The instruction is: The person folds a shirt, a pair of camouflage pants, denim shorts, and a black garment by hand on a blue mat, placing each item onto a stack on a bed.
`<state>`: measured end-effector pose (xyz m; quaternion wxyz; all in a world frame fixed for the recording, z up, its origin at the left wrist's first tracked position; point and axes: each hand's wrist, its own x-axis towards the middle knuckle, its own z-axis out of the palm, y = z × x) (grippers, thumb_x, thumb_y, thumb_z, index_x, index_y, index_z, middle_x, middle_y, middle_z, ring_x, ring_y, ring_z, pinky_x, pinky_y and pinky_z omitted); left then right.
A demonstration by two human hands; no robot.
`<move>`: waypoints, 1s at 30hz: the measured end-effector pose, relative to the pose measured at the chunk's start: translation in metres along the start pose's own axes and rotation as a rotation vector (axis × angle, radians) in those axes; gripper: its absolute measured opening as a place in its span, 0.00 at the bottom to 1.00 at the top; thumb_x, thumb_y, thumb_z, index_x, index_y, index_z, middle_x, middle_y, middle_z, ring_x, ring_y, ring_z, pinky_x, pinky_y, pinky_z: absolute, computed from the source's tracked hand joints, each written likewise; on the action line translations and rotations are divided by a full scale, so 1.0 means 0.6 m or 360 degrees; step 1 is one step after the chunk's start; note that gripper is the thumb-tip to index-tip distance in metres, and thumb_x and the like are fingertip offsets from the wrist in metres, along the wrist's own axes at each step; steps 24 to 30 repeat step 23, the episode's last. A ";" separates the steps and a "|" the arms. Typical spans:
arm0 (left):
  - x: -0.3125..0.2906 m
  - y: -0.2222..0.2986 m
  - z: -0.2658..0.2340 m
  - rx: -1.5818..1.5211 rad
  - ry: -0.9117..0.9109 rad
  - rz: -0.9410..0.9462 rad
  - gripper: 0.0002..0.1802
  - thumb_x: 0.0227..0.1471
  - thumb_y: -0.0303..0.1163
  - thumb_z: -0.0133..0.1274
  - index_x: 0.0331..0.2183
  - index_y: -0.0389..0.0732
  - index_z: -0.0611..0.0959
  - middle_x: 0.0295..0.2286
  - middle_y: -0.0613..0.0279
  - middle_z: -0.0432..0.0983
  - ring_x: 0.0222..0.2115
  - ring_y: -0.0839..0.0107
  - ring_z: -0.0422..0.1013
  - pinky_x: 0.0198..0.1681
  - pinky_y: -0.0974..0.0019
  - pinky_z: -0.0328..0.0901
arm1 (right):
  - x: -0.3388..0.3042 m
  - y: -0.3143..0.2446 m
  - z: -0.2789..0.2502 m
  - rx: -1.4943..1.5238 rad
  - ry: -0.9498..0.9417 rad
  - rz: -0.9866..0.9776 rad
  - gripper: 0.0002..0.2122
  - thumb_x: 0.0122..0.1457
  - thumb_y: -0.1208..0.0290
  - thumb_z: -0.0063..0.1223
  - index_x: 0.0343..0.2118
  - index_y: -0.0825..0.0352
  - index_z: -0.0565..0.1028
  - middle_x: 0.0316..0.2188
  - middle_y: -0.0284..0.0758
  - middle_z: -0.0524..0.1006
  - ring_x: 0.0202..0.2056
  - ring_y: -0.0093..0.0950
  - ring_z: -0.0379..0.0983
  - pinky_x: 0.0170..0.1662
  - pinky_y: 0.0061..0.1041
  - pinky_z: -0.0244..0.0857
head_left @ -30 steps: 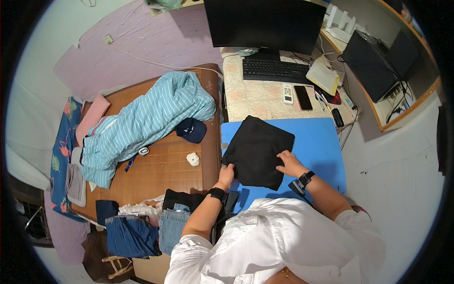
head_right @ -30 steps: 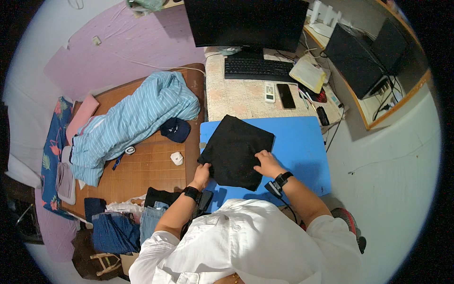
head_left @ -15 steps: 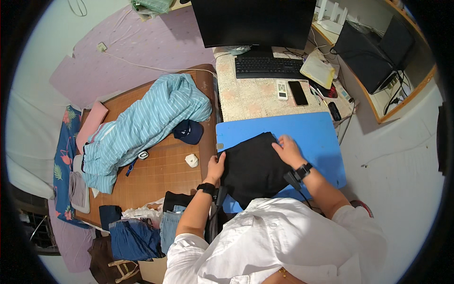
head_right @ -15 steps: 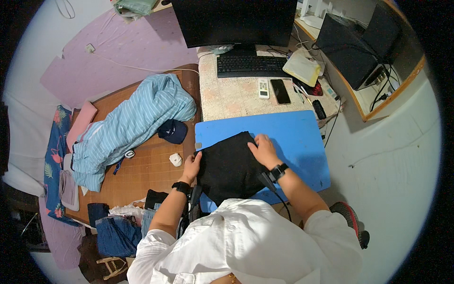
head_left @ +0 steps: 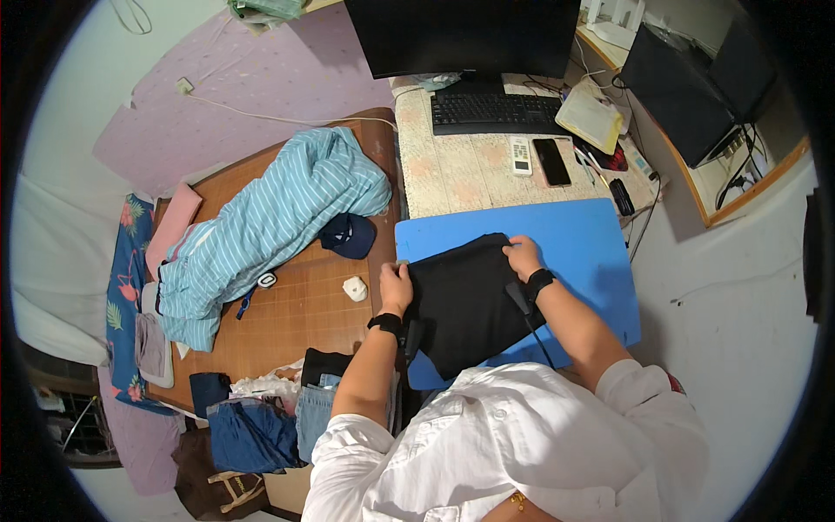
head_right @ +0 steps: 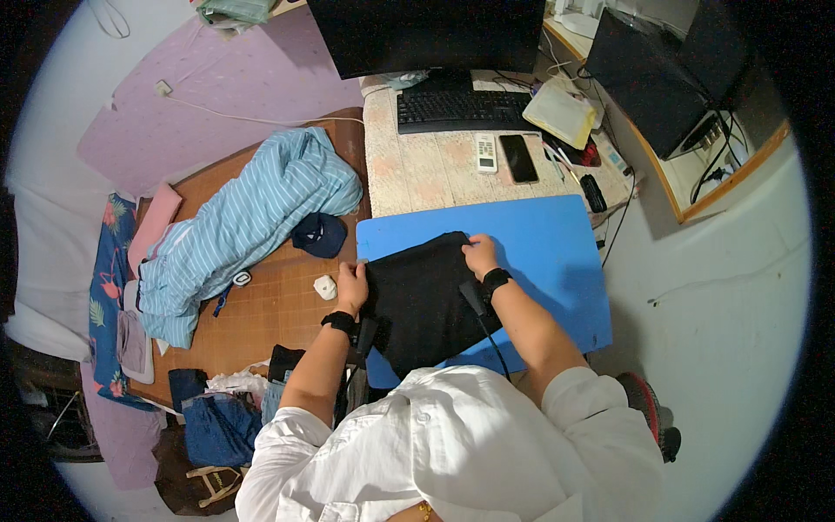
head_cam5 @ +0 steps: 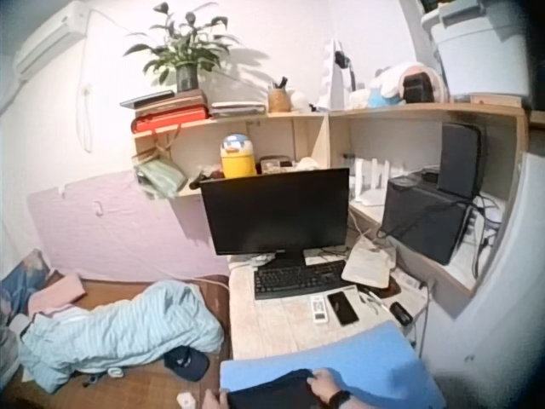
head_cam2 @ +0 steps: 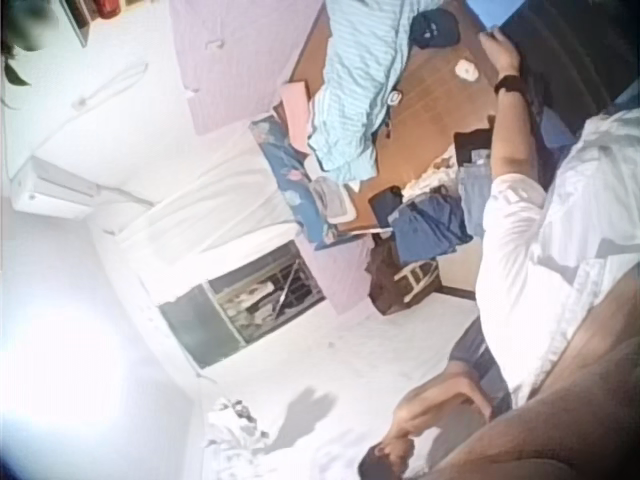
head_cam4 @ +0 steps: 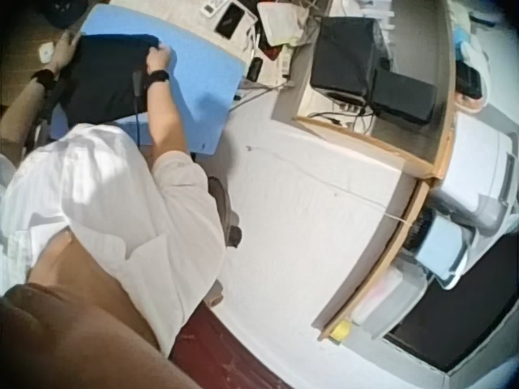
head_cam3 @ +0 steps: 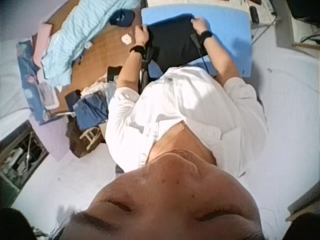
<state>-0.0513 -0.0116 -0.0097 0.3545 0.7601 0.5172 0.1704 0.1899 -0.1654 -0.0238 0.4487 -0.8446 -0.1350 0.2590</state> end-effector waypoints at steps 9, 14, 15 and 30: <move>-0.165 0.104 0.031 0.0674 -0.0437 0.1071 0.43 0.43 0.54 0.50 0.54 0.38 0.58 0.54 0.40 0.48 0.56 0.44 0.43 0.56 0.47 0.42 | -0.010 -0.022 -0.026 0.0259 0.0032 -0.0262 0.20 0.45 0.74 0.53 0.43 0.72 0.67 0.42 0.44 0.69 0.43 0.34 0.68 0.45 0.28 0.61; -0.186 0.074 0.051 0.0875 -0.0528 0.1035 0.49 0.41 0.64 0.45 0.57 0.42 0.53 0.57 0.44 0.40 0.58 0.47 0.36 0.57 0.45 0.34 | 0.008 -0.004 -0.042 0.0101 -0.0380 0.0131 0.25 0.46 0.62 0.57 0.45 0.72 0.66 0.43 0.45 0.69 0.44 0.36 0.67 0.46 0.28 0.60; -0.183 0.074 0.049 0.0879 -0.0547 0.1059 0.49 0.41 0.65 0.45 0.57 0.43 0.53 0.57 0.44 0.40 0.58 0.47 0.36 0.57 0.46 0.34 | 0.003 -0.002 -0.043 0.0191 -0.0529 0.0119 0.28 0.45 0.59 0.57 0.46 0.72 0.65 0.45 0.46 0.68 0.46 0.36 0.66 0.47 0.29 0.60; -0.171 0.051 0.047 0.0843 -0.0588 0.1149 0.50 0.40 0.67 0.43 0.57 0.45 0.53 0.58 0.51 0.40 0.58 0.49 0.35 0.57 0.44 0.32 | -0.006 -0.021 -0.009 -0.0354 -0.0327 -0.0177 0.29 0.49 0.68 0.54 0.53 0.69 0.58 0.54 0.46 0.59 0.54 0.41 0.56 0.55 0.34 0.53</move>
